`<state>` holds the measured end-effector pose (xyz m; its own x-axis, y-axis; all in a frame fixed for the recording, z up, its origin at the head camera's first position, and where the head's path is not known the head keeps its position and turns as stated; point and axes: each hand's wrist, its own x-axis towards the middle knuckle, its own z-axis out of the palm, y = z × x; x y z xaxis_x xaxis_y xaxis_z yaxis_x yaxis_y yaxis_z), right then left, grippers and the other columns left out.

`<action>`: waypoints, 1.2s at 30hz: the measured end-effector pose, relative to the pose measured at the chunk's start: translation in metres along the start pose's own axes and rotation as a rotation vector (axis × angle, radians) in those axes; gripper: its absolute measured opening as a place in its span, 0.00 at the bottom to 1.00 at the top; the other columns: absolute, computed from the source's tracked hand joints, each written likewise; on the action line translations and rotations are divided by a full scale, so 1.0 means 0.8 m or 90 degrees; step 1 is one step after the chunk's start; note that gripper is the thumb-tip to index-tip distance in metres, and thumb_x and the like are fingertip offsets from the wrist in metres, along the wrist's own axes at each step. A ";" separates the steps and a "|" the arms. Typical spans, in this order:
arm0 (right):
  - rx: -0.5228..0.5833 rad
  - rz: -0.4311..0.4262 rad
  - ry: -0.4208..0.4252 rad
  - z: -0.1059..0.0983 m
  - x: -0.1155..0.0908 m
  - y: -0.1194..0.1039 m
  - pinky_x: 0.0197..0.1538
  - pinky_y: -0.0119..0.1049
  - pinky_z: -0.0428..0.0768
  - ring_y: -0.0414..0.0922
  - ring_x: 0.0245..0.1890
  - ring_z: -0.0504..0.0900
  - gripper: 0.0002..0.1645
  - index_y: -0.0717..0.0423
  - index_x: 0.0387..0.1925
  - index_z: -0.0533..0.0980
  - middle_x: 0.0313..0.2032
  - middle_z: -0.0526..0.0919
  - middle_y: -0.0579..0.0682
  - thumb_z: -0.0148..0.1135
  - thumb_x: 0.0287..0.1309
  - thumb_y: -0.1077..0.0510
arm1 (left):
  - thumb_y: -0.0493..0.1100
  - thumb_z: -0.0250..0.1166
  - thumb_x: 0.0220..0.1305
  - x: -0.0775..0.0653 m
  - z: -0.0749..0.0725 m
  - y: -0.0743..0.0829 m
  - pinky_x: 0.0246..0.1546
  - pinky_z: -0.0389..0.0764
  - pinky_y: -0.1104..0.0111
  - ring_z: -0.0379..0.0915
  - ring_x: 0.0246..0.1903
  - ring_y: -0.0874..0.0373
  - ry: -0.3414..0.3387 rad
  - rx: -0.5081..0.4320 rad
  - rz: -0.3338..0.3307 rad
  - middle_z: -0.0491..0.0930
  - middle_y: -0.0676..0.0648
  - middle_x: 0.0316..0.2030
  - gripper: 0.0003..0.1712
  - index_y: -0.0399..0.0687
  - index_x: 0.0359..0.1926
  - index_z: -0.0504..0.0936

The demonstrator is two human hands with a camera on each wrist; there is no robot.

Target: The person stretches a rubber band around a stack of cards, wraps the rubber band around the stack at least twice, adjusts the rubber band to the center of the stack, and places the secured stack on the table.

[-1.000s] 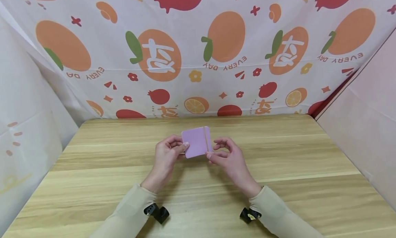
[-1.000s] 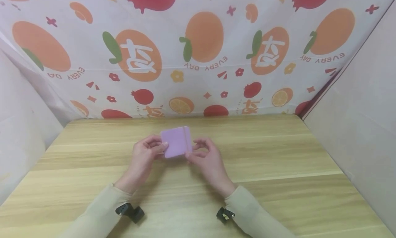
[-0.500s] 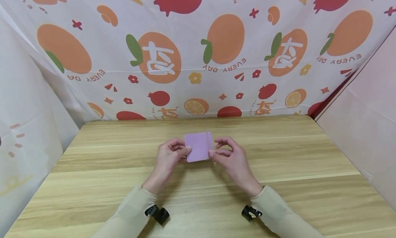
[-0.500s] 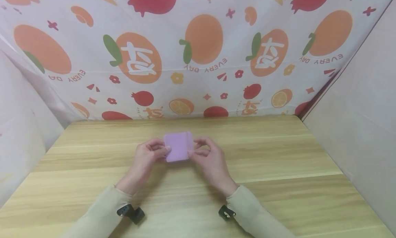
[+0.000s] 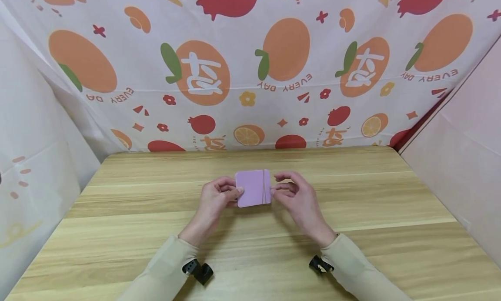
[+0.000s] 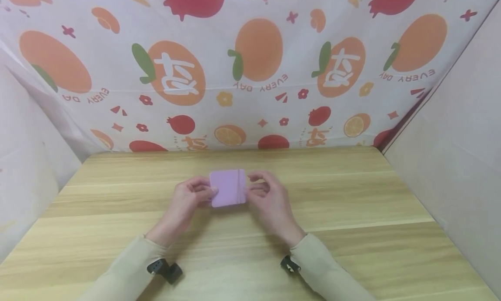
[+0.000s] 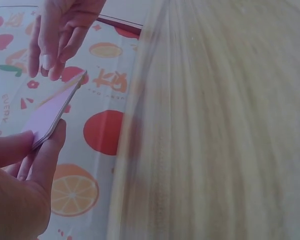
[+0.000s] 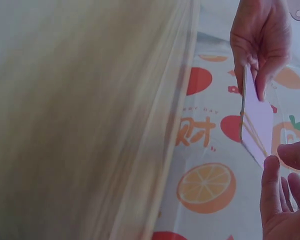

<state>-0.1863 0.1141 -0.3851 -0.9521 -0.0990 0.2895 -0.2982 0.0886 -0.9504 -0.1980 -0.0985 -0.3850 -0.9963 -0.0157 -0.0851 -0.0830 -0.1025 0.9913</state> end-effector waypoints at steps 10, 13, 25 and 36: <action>-0.148 -0.092 0.013 -0.012 0.002 -0.002 0.48 0.43 0.82 0.44 0.44 0.82 0.18 0.54 0.49 0.81 0.46 0.82 0.51 0.70 0.56 0.66 | 0.27 0.68 0.57 -0.003 -0.001 -0.002 0.29 0.83 0.66 0.79 0.26 0.58 -0.061 0.018 -0.002 0.81 0.46 0.26 0.06 0.38 0.33 0.80; -0.182 -0.105 0.015 -0.015 0.002 -0.002 0.52 0.48 0.80 0.44 0.46 0.80 0.16 0.51 0.48 0.82 0.47 0.82 0.47 0.70 0.57 0.64 | 0.27 0.67 0.57 -0.003 0.000 -0.003 0.28 0.83 0.66 0.78 0.26 0.58 -0.069 0.013 -0.001 0.81 0.46 0.25 0.06 0.38 0.33 0.80; -0.278 -0.148 0.052 -0.019 0.005 0.004 0.58 0.48 0.67 0.43 0.61 0.65 0.10 0.46 0.41 0.86 0.59 0.75 0.41 0.72 0.57 0.56 | 0.27 0.67 0.56 -0.006 -0.001 -0.006 0.30 0.83 0.65 0.79 0.27 0.58 -0.118 0.022 -0.005 0.81 0.47 0.26 0.06 0.38 0.33 0.80; -0.266 -0.112 0.010 -0.024 0.007 0.004 0.60 0.52 0.67 0.43 0.64 0.64 0.06 0.41 0.38 0.85 0.61 0.73 0.42 0.71 0.58 0.53 | 0.28 0.67 0.57 -0.007 0.000 -0.006 0.31 0.82 0.66 0.79 0.28 0.59 -0.164 0.037 -0.014 0.81 0.47 0.26 0.05 0.38 0.34 0.80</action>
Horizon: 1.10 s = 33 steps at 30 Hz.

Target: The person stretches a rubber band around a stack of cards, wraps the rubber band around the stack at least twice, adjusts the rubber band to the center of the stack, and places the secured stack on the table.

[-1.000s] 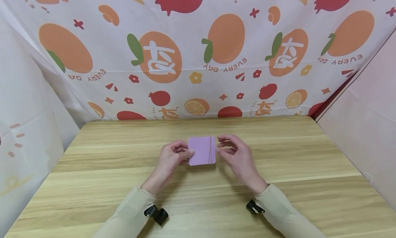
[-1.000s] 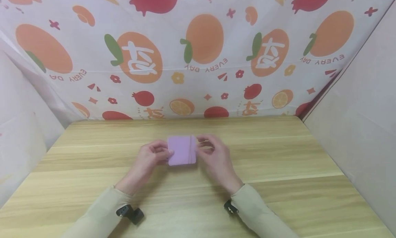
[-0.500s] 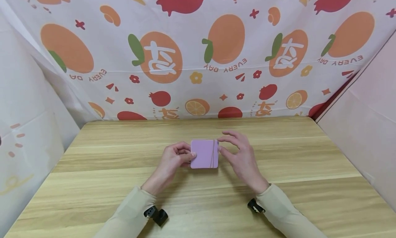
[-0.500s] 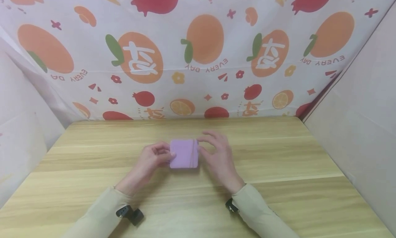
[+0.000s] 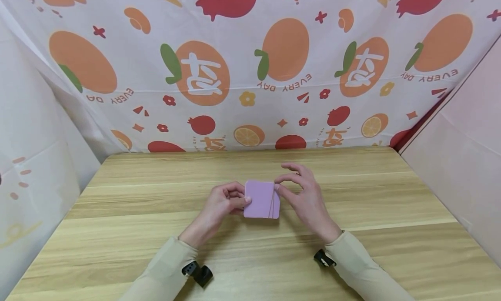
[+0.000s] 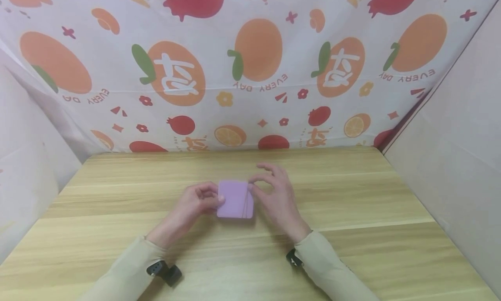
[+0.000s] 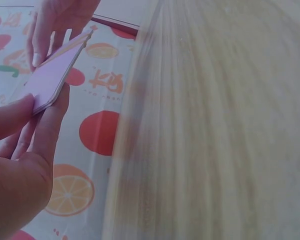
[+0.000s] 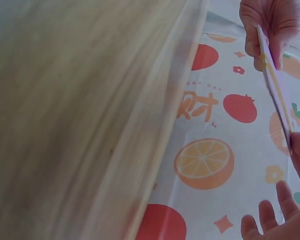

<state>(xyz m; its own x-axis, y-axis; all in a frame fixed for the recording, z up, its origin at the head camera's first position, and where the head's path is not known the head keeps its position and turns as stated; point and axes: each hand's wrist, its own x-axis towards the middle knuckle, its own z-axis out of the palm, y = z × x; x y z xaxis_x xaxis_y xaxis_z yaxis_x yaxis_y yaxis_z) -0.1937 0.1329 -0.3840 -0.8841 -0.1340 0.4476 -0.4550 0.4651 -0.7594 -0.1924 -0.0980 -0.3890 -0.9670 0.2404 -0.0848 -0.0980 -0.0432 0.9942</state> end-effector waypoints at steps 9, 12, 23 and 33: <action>0.101 0.099 -0.054 -0.001 0.004 0.009 0.63 0.56 0.67 0.45 0.62 0.69 0.07 0.45 0.37 0.84 0.58 0.76 0.43 0.70 0.59 0.49 | 0.28 0.67 0.58 -0.001 0.000 -0.003 0.31 0.82 0.67 0.79 0.28 0.59 -0.037 -0.002 0.002 0.81 0.48 0.27 0.05 0.36 0.34 0.79; 0.143 0.116 -0.070 0.000 0.007 0.013 0.61 0.54 0.71 0.47 0.59 0.74 0.07 0.51 0.36 0.85 0.56 0.79 0.46 0.70 0.59 0.53 | 0.28 0.67 0.58 -0.001 0.002 -0.005 0.32 0.82 0.67 0.79 0.28 0.59 -0.044 -0.002 0.003 0.82 0.49 0.27 0.05 0.37 0.33 0.79; 0.167 0.156 -0.107 0.002 0.008 0.011 0.53 0.39 0.78 0.44 0.55 0.78 0.09 0.57 0.35 0.86 0.50 0.83 0.47 0.69 0.60 0.55 | 0.29 0.68 0.57 -0.003 0.008 -0.009 0.29 0.81 0.68 0.80 0.27 0.58 -0.047 0.020 0.007 0.85 0.45 0.29 0.10 0.25 0.39 0.80; 0.213 0.164 -0.099 0.003 0.004 0.013 0.60 0.44 0.74 0.45 0.58 0.75 0.19 0.56 0.53 0.80 0.54 0.81 0.49 0.64 0.65 0.51 | 0.28 0.67 0.57 0.000 0.002 -0.012 0.31 0.82 0.67 0.80 0.28 0.58 0.008 -0.002 -0.007 0.84 0.44 0.31 0.13 0.25 0.44 0.80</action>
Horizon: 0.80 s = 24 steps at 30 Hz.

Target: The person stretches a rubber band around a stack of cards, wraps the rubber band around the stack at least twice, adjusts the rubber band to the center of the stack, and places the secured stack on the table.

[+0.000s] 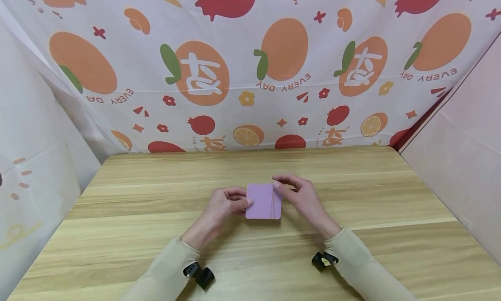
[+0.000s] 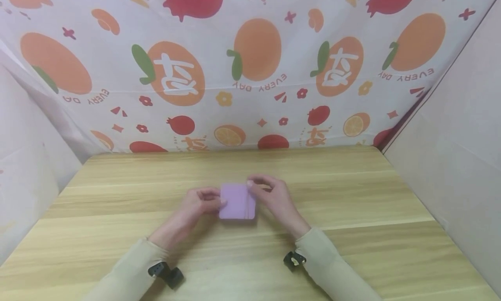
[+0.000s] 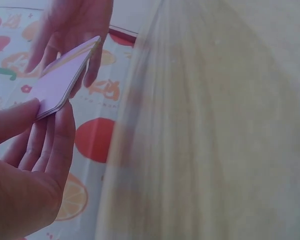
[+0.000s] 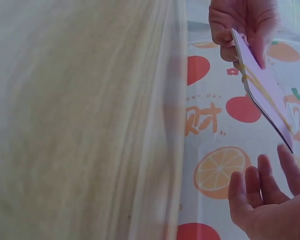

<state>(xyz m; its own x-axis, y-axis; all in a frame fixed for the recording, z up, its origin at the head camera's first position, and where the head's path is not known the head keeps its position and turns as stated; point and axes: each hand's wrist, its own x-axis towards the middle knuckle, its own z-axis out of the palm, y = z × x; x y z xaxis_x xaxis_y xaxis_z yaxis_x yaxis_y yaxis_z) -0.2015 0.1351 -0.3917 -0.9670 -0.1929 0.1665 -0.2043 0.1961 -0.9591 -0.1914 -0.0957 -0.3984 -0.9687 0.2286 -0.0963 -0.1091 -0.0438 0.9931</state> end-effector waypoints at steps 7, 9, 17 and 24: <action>-0.003 0.021 0.004 0.001 0.001 0.001 0.59 0.44 0.74 0.45 0.57 0.75 0.19 0.54 0.55 0.79 0.54 0.81 0.49 0.62 0.67 0.50 | 0.27 0.68 0.56 0.005 -0.018 0.012 0.35 0.83 0.65 0.80 0.29 0.59 0.067 -0.039 0.002 0.83 0.47 0.29 0.12 0.28 0.42 0.80; -0.012 0.034 -0.010 0.002 0.000 0.001 0.59 0.45 0.75 0.45 0.58 0.74 0.18 0.54 0.52 0.81 0.55 0.81 0.48 0.63 0.66 0.50 | 0.27 0.68 0.55 0.005 -0.023 0.016 0.36 0.83 0.64 0.80 0.30 0.60 0.079 -0.043 0.004 0.84 0.47 0.30 0.12 0.29 0.42 0.80; -0.022 0.045 -0.070 0.009 -0.005 0.001 0.57 0.44 0.76 0.46 0.60 0.74 0.09 0.55 0.41 0.85 0.55 0.81 0.50 0.68 0.60 0.56 | 0.27 0.68 0.55 0.002 -0.030 0.029 0.36 0.84 0.66 0.80 0.32 0.59 0.088 -0.040 0.006 0.84 0.44 0.32 0.16 0.25 0.46 0.77; -0.043 0.032 -0.085 0.014 -0.005 0.001 0.54 0.40 0.78 0.47 0.56 0.76 0.08 0.58 0.38 0.84 0.51 0.82 0.50 0.68 0.58 0.58 | 0.26 0.68 0.55 -0.001 -0.029 0.035 0.36 0.83 0.66 0.80 0.31 0.58 0.083 -0.040 0.007 0.83 0.45 0.32 0.15 0.27 0.44 0.77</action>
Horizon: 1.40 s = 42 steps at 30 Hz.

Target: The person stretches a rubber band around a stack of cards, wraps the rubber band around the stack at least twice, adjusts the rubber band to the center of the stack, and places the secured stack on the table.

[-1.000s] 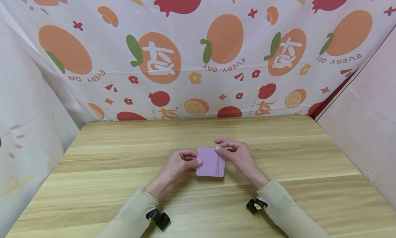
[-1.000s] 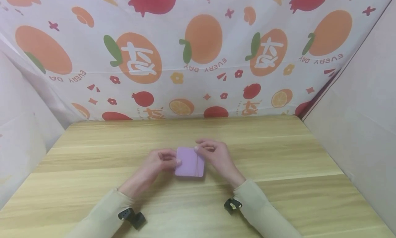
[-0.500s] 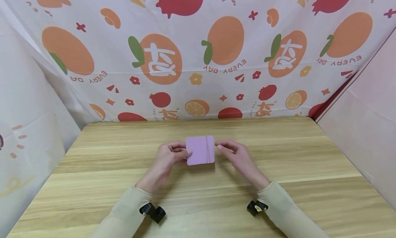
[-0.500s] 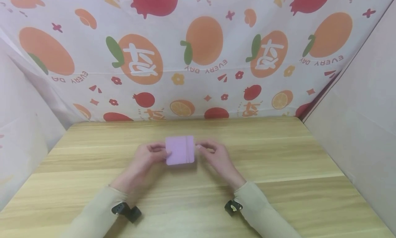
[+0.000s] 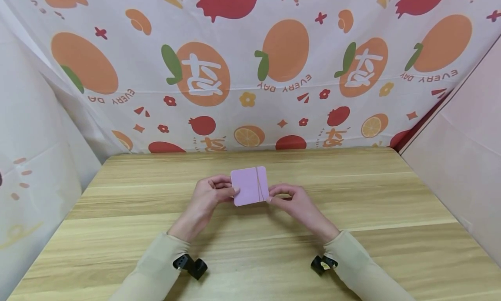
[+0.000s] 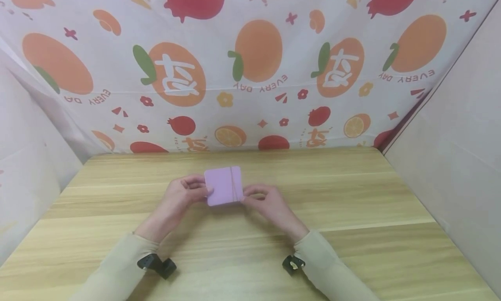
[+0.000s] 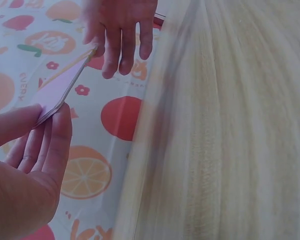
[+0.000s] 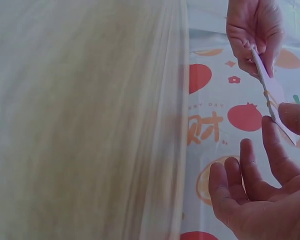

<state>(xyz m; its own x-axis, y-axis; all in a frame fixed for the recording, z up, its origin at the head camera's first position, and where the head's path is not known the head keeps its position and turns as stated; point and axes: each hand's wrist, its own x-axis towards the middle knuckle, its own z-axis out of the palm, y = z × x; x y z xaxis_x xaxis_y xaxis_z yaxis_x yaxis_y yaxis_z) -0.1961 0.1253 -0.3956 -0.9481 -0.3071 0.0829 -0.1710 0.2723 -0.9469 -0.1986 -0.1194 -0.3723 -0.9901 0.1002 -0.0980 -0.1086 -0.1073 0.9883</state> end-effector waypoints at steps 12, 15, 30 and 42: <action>0.007 0.043 -0.028 0.010 -0.004 0.004 0.53 0.39 0.75 0.46 0.53 0.78 0.11 0.57 0.39 0.86 0.49 0.84 0.49 0.71 0.56 0.56 | 0.28 0.69 0.55 -0.002 0.009 -0.004 0.39 0.84 0.61 0.80 0.32 0.57 -0.020 0.018 0.005 0.83 0.45 0.32 0.14 0.29 0.43 0.79; 0.013 0.045 -0.032 0.012 -0.004 0.005 0.56 0.41 0.73 0.45 0.52 0.78 0.13 0.58 0.41 0.86 0.48 0.85 0.49 0.71 0.56 0.55 | 0.29 0.69 0.55 -0.002 0.010 -0.006 0.38 0.84 0.62 0.80 0.32 0.57 -0.022 0.020 0.006 0.83 0.44 0.32 0.14 0.29 0.44 0.79; 0.032 0.052 -0.022 0.007 -0.003 0.001 0.53 0.39 0.76 0.49 0.52 0.79 0.20 0.62 0.50 0.81 0.47 0.84 0.53 0.69 0.58 0.56 | 0.28 0.69 0.55 -0.002 0.008 -0.012 0.41 0.83 0.57 0.80 0.32 0.57 -0.035 0.019 -0.011 0.84 0.44 0.32 0.12 0.30 0.42 0.81; 0.094 -0.033 0.083 0.004 -0.004 -0.004 0.57 0.45 0.74 0.47 0.56 0.74 0.21 0.55 0.57 0.76 0.53 0.79 0.51 0.65 0.64 0.56 | 0.27 0.67 0.56 -0.003 0.013 -0.019 0.36 0.83 0.62 0.80 0.30 0.57 -0.084 0.013 -0.012 0.84 0.44 0.32 0.12 0.27 0.42 0.79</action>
<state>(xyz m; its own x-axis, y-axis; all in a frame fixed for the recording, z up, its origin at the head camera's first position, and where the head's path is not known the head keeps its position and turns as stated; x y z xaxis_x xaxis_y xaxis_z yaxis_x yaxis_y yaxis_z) -0.1919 0.1227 -0.3938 -0.9673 -0.1946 0.1629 -0.1881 0.1189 -0.9749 -0.1935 -0.1078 -0.3857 -0.9674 0.2320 -0.1016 -0.1241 -0.0847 0.9886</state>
